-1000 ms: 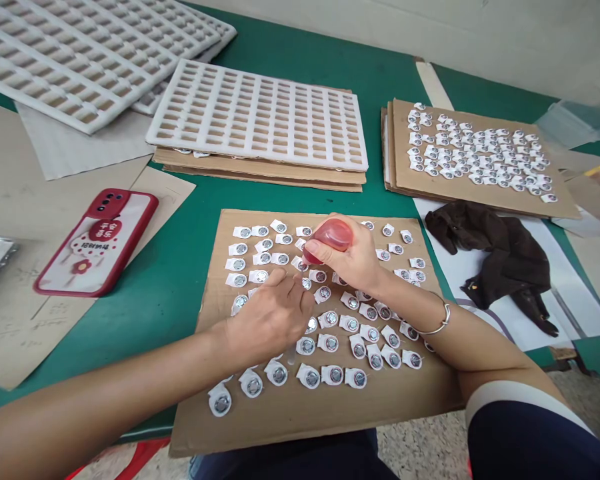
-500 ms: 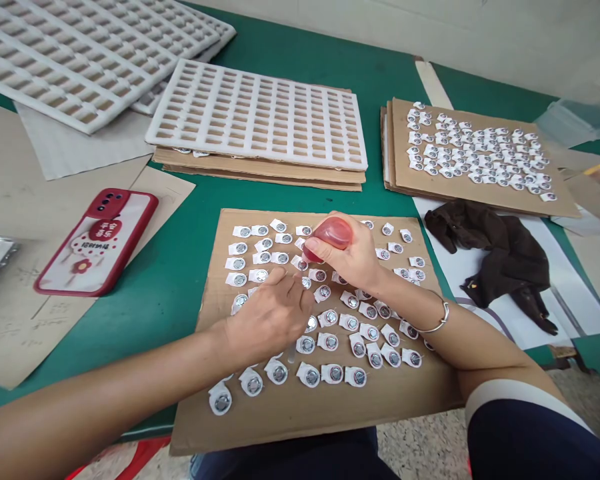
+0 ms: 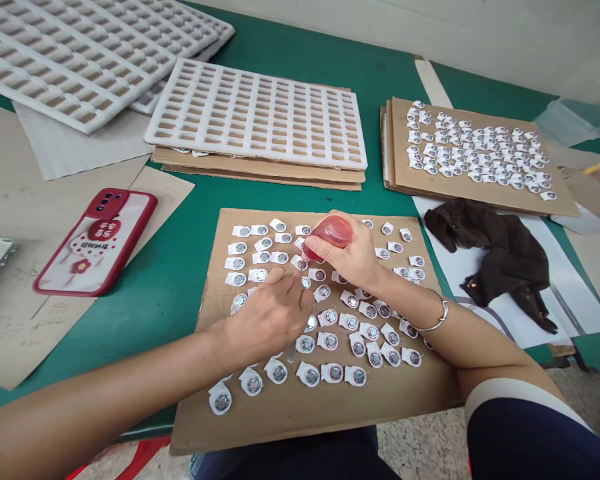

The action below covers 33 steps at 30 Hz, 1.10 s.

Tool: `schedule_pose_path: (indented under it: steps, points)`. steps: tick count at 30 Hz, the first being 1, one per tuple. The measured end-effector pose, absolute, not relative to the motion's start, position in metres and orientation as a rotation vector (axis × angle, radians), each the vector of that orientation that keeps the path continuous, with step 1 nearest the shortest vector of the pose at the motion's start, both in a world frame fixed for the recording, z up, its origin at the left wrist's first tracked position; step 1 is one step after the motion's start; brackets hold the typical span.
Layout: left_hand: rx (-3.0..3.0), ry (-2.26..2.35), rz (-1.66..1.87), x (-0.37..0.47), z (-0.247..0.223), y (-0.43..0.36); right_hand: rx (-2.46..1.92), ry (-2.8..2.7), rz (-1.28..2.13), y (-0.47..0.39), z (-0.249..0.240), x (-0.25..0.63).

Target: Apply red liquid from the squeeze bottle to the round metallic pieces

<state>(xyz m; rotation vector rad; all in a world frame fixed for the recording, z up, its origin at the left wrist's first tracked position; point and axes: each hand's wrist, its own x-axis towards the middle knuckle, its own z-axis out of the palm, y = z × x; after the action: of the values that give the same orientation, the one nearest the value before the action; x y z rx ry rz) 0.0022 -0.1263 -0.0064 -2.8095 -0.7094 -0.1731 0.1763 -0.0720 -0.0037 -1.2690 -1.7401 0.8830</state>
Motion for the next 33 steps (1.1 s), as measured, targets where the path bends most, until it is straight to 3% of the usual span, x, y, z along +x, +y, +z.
schedule_pose_path:
  steps: [33]
  points:
    - [-2.907,-0.762,-0.188,-0.0001,-0.0026,-0.1240,-1.186,-1.789,0.682,-0.0694,-0.0049,0.1793]
